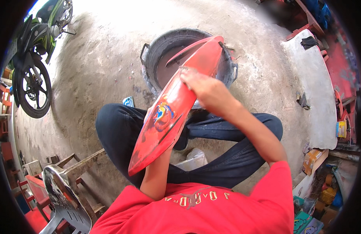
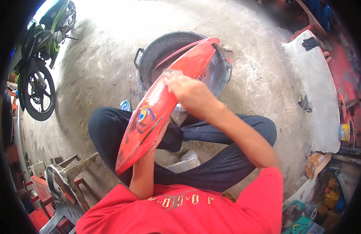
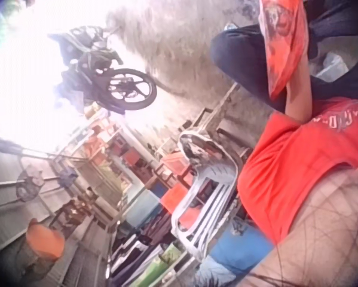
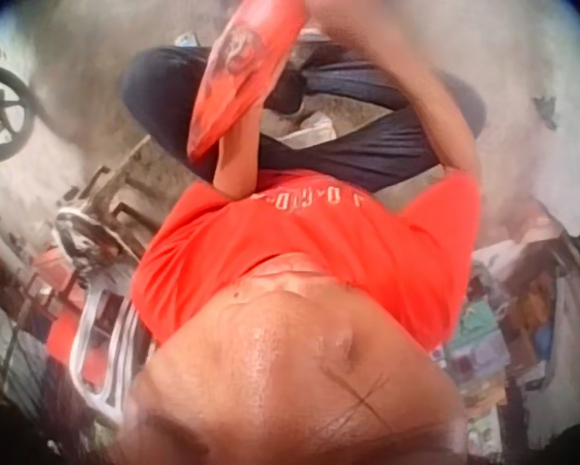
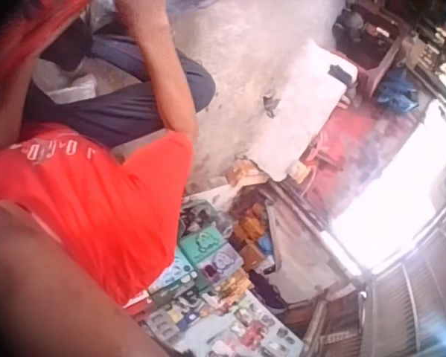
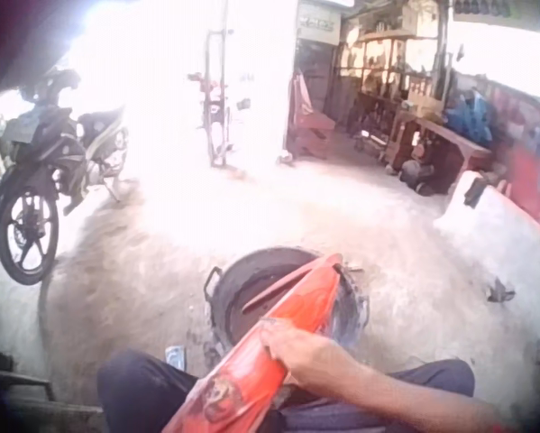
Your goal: The person sands the surface of a red motorcycle fairing panel using a piece of sandpaper and a bucket of water.
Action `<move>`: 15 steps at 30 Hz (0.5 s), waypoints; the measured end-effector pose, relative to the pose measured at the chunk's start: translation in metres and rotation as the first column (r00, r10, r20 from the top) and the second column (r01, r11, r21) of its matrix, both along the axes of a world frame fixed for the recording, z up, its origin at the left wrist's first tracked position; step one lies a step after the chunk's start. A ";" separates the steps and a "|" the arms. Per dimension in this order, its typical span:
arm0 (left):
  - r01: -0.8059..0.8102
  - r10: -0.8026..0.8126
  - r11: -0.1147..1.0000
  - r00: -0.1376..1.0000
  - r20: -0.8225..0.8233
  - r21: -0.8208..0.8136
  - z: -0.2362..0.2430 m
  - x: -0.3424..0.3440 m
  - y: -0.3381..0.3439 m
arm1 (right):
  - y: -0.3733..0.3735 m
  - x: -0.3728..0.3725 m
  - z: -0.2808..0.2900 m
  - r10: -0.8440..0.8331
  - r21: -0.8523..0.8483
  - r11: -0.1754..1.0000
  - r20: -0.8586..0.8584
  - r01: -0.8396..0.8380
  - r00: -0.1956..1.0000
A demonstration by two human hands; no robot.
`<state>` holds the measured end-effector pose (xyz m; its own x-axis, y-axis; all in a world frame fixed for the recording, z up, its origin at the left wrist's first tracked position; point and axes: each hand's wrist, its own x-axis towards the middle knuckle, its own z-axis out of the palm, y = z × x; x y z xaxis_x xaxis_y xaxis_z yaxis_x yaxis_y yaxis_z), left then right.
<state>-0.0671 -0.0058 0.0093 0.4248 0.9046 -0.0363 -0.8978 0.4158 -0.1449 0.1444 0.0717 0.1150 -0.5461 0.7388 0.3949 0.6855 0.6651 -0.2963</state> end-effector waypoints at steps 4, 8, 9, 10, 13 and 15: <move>-0.033 0.031 0.999 0.996 0.088 0.020 -0.030 -0.005 -0.006 | -0.048 -0.039 0.016 0.238 0.190 0.946 0.138 -0.262 0.961; 0.005 -0.003 0.990 1.000 0.013 -0.141 0.020 0.008 0.006 | -0.018 -0.006 -0.006 -0.010 0.027 1.000 0.037 0.009 0.999; 0.007 -0.008 0.995 1.000 -0.007 -0.099 0.016 0.005 0.002 | -0.025 -0.011 -0.004 0.057 -0.002 0.998 0.066 -0.057 0.996; 0.001 -0.002 0.999 1.000 -0.027 -0.037 0.014 0.002 0.004 | -0.031 -0.021 0.001 0.132 -0.013 0.991 0.096 -0.131 0.987; -0.008 0.002 0.948 1.000 -0.020 -0.317 -0.006 -0.023 0.020 | -0.077 -0.058 0.014 0.329 0.172 0.923 0.111 -0.344 0.938; -0.034 0.025 0.991 0.998 -0.062 -0.133 -0.001 -0.005 0.012 | -0.044 -0.034 0.014 0.188 0.141 0.969 0.105 -0.202 0.976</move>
